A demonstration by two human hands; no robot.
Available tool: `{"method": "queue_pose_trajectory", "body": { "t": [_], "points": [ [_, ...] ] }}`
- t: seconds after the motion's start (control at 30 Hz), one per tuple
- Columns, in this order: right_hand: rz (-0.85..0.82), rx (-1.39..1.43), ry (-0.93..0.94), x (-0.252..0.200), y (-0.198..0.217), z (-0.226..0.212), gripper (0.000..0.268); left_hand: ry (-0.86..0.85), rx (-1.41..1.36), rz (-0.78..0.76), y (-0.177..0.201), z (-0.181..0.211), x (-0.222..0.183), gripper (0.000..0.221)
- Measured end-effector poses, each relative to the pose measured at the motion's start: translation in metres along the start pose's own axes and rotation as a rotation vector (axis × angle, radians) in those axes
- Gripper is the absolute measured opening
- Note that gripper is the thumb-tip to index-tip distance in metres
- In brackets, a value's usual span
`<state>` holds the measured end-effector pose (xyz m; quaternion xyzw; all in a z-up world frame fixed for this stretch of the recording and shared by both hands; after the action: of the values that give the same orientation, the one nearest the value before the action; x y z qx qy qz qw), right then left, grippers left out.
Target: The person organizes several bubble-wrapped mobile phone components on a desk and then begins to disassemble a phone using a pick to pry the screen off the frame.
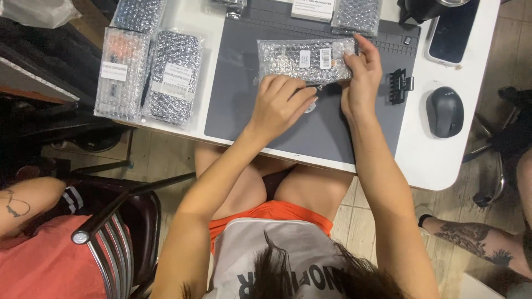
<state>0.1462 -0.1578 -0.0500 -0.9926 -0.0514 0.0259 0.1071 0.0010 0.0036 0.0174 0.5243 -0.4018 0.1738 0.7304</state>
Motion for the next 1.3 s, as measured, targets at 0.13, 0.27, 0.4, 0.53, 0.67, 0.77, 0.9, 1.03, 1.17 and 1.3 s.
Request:
{"method": "queue_pose_trajectory", "body": {
  "t": [0.13,0.27,0.4,0.53,0.67,0.77,0.9,1.03,1.17,1.3],
  "points": [
    [0.002,0.184,-0.144,-0.003,-0.001,0.008,0.039,-0.021,0.14,-0.129,-0.014,0.003,0.006,0.042],
    [0.009,0.264,-0.21,0.002,-0.002,0.009,0.04,-0.126,-0.085,0.006,-0.001,0.011,0.015,0.014],
    [0.047,0.279,-0.224,0.002,0.004,0.005,0.039,-0.043,-0.257,-0.063,0.033,0.021,-0.006,0.005],
    [0.078,0.273,-0.266,-0.003,0.001,-0.01,0.04,0.166,-0.148,-0.047,0.105,0.005,-0.052,0.011],
    [0.051,0.298,-0.253,-0.005,0.001,-0.004,0.038,0.363,0.251,0.099,0.182,-0.023,-0.128,0.027],
    [0.003,0.29,-0.212,-0.006,-0.001,-0.009,0.038,0.486,0.569,0.14,0.216,-0.035,-0.167,0.049],
    [-0.103,0.275,-0.111,-0.01,-0.006,-0.017,0.037,0.638,0.803,0.313,0.233,-0.033,-0.17,0.05],
    [-0.265,0.161,0.153,-0.015,-0.008,-0.023,0.043,0.732,0.667,0.435,0.213,-0.019,-0.108,0.029],
    [-0.329,0.2,0.218,-0.02,-0.016,-0.031,0.044,0.697,0.216,0.339,0.173,-0.024,-0.069,0.007],
    [-0.323,0.087,0.354,-0.022,-0.014,-0.037,0.034,0.841,-0.511,0.002,0.118,-0.045,-0.026,0.011]
  ]
}}
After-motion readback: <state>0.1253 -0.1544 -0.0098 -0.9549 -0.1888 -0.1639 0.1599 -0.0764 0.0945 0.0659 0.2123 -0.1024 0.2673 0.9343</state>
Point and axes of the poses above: each hand's wrist, its own x-axis towards the middle knuckle, its own y-axis out of the back of the hand, z = x × y, the point moved 2 cm from there along x, towards the middle knuckle, and after that the axes turned 1 degree about -z, right-handed, at the moved point
